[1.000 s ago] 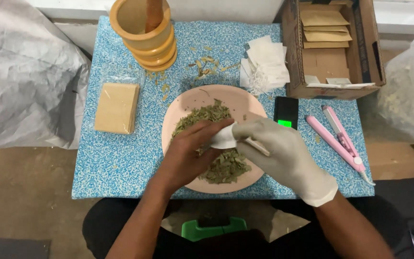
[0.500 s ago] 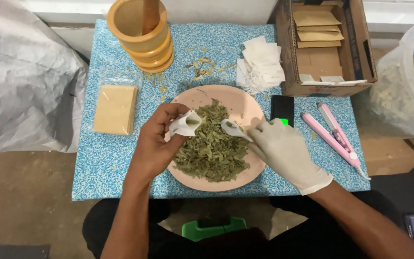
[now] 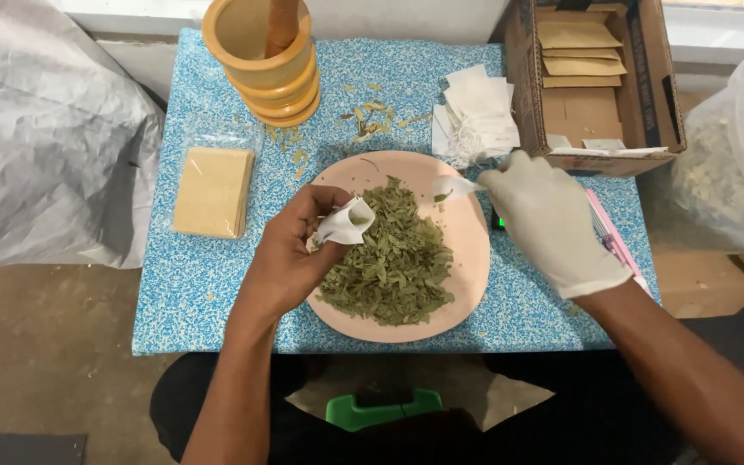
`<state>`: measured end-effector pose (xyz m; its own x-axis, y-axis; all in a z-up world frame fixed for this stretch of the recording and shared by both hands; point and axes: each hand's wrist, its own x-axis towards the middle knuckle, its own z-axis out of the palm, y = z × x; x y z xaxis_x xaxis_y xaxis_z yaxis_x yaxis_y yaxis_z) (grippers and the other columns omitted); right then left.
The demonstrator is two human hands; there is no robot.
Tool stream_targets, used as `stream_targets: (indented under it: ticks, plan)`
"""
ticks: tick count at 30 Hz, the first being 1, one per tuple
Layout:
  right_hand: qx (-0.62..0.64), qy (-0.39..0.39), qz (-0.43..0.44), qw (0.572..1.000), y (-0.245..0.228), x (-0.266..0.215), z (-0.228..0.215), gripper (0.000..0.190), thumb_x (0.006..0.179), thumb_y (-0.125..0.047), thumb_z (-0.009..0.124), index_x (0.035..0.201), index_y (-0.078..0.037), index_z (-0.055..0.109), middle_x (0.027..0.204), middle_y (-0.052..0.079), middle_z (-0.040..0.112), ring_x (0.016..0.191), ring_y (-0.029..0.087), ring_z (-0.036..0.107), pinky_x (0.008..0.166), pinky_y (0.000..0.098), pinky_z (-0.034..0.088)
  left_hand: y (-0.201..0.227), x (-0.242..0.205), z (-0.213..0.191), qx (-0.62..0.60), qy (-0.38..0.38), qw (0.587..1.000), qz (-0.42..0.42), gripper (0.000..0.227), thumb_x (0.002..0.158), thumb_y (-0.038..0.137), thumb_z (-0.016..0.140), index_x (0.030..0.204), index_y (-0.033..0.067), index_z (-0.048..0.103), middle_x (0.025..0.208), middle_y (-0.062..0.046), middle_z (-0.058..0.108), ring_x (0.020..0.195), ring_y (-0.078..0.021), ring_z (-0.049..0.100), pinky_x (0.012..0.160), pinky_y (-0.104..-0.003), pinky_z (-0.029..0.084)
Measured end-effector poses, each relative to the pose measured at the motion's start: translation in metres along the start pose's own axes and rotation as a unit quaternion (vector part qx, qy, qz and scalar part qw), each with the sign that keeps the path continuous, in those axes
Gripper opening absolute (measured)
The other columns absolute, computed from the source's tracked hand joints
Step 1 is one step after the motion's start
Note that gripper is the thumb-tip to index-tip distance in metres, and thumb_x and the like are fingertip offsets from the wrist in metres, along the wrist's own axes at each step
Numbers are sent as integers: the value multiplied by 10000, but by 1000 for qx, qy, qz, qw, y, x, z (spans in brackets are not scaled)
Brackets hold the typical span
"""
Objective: Filling small white tea bags with dried green herbs using a spoon, weighing them, and sealing them with a pink handheld heat sealer.
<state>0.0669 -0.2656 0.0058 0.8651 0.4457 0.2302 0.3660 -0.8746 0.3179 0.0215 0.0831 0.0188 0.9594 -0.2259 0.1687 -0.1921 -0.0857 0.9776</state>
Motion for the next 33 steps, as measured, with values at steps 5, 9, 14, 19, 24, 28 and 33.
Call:
stream_targets:
  ticks: [5,9,14,19,24,28,33]
  plan:
    - [-30,38,-27,998,-35,4,-3,216,1132,-169,634,924,-196,682,816,-12,570,585,258,672,495,374,538,2,1,0,0,-13,1000,-19,333,998,29,730,1328,55,686,1172,-254,783,1103,-347,715,973,-630,601]
    - [173,-108,-28,979,-37,5,-39,113,1056,-222,698,1049,-175,800,1045,116,729,872,430,766,684,496,632,7,1,0,13,-15,998,-55,339,995,50,727,1332,51,686,1182,-267,783,1101,-357,712,963,-619,597]
    - [250,-161,20,955,-19,6,-37,157,1077,-280,703,1095,-162,805,1240,139,740,1030,433,758,789,523,645,19,0,2,32,-19,995,-94,372,963,52,742,1331,30,696,1189,-268,794,1074,-359,723,967,-615,594]
    - [302,-155,44,940,-2,2,-37,138,1067,-290,735,1135,-195,809,1267,115,752,1110,425,749,843,542,634,27,3,6,47,-30,991,-124,393,947,56,734,1339,38,718,1216,-272,805,1058,-358,707,944,-596,575]
    - [318,-182,55,929,9,16,-78,194,1073,-301,722,1186,-278,878,1258,31,806,1214,316,764,984,455,622,35,0,14,123,-46,981,-143,502,880,23,770,1378,29,714,1264,-345,783,1214,-592,743,1047,-659,569]
    - [352,-139,-21,925,20,21,-114,305,991,-191,764,1284,-192,852,1176,36,824,1001,214,800,903,409,679,25,4,18,148,-63,962,-222,457,910,192,839,1341,247,697,1299,-51,810,1086,-250,788,785,-408,609]
    - [239,-99,-88,962,15,25,-124,255,1000,-271,763,1233,-254,864,1120,-49,822,966,288,746,728,523,590,22,2,23,151,-80,971,-165,377,963,173,788,1329,173,694,1235,-87,802,962,-234,742,716,-387,539]
